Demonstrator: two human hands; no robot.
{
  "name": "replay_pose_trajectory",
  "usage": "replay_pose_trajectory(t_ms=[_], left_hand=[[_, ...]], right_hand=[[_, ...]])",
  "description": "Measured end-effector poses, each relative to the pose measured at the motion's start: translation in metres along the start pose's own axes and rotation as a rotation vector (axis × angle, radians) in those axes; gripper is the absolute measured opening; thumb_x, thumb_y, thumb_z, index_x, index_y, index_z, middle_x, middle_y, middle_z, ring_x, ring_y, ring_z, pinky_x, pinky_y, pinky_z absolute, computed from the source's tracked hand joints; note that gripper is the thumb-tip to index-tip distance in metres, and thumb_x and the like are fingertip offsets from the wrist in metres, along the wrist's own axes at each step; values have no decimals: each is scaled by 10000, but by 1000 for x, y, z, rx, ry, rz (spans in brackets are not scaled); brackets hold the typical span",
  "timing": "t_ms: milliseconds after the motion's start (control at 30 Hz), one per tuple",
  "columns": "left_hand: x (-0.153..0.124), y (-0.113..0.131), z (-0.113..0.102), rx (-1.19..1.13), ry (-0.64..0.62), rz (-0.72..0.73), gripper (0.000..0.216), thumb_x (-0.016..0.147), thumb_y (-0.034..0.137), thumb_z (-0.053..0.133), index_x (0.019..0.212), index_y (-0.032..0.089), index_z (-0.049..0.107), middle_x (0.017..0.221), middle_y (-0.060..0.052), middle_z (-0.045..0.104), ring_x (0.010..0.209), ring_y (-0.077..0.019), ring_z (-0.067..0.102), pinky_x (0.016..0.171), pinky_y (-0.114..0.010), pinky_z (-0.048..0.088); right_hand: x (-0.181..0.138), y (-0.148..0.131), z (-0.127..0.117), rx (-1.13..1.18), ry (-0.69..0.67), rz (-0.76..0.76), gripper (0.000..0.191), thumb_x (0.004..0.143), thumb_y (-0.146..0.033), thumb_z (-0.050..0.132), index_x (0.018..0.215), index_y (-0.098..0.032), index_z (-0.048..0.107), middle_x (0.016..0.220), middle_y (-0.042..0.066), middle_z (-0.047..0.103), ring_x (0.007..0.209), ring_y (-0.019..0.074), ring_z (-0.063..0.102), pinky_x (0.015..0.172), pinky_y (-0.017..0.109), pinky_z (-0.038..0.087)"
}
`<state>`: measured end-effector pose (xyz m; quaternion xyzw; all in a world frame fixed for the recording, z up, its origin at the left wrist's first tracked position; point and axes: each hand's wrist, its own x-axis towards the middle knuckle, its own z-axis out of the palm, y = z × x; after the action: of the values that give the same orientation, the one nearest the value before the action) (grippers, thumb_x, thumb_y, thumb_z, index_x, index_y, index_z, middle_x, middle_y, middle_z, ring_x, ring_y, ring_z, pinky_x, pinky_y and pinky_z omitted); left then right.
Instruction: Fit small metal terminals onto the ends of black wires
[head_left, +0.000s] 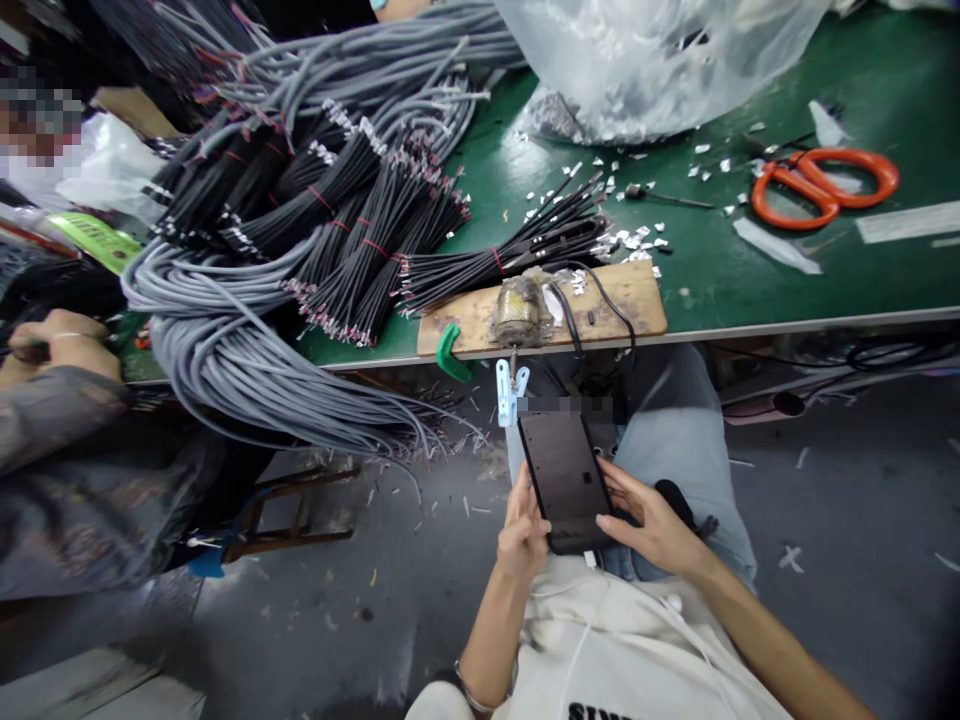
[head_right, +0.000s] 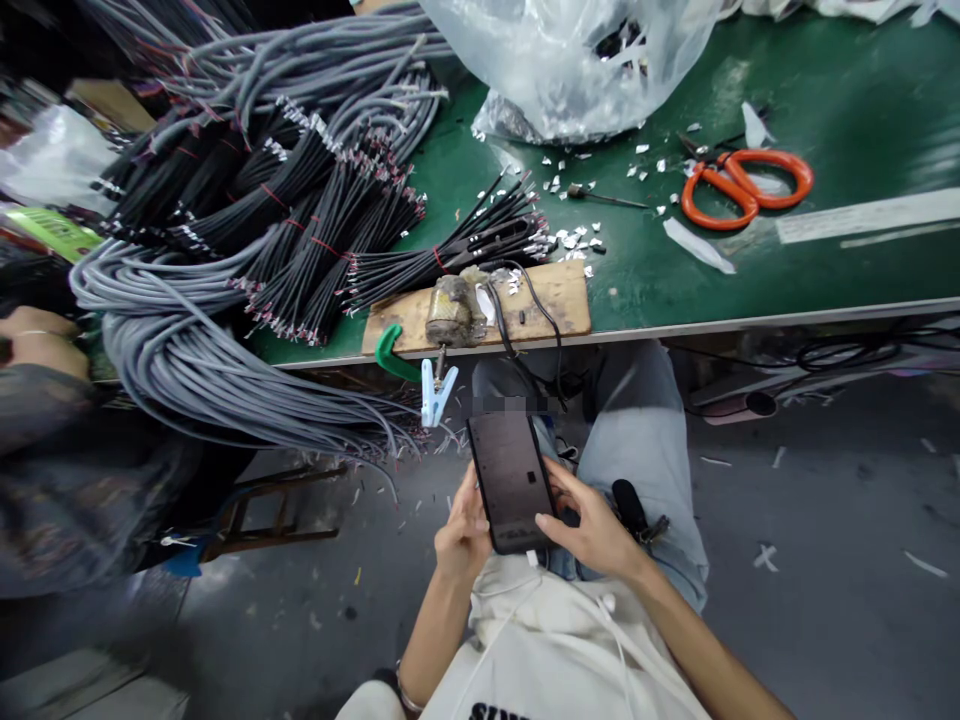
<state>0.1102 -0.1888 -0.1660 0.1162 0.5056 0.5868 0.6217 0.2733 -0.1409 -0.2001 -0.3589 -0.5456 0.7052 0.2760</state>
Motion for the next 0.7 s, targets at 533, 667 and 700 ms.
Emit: replay_pose_trajectory(t_ms=[533, 667, 700], left_hand=[[-1, -1, 2, 7, -20, -6, 839, 414, 89, 451, 1243, 216, 464, 1235, -9, 551, 1224, -265, 384, 969, -329, 355], [-2, -3, 1, 25, -17, -11, 861, 417, 93, 450, 1270, 212, 434, 1266, -10, 525, 1248, -263, 351, 984, -329, 340], [-2, -3, 0, 36, -20, -15, 868, 422, 95, 452, 1281, 213, 422, 1277, -10, 515, 1253, -266, 343, 983, -331, 341]], right_hand=[[9, -13, 4, -623, 393, -257, 448, 832, -319, 499, 1275, -281, 446, 1207, 76, 469, 1029, 228, 465, 872, 408, 423], [13, -22, 5, -822, 405, -360, 386, 841, -309, 484, 1225, -283, 513, 1273, 77, 396, 1055, 251, 413, 880, 438, 401], [15, -24, 6, -845, 404, -373, 382, 844, -309, 478, 1222, -278, 519, 1287, 80, 380, 1074, 258, 400, 881, 440, 400]])
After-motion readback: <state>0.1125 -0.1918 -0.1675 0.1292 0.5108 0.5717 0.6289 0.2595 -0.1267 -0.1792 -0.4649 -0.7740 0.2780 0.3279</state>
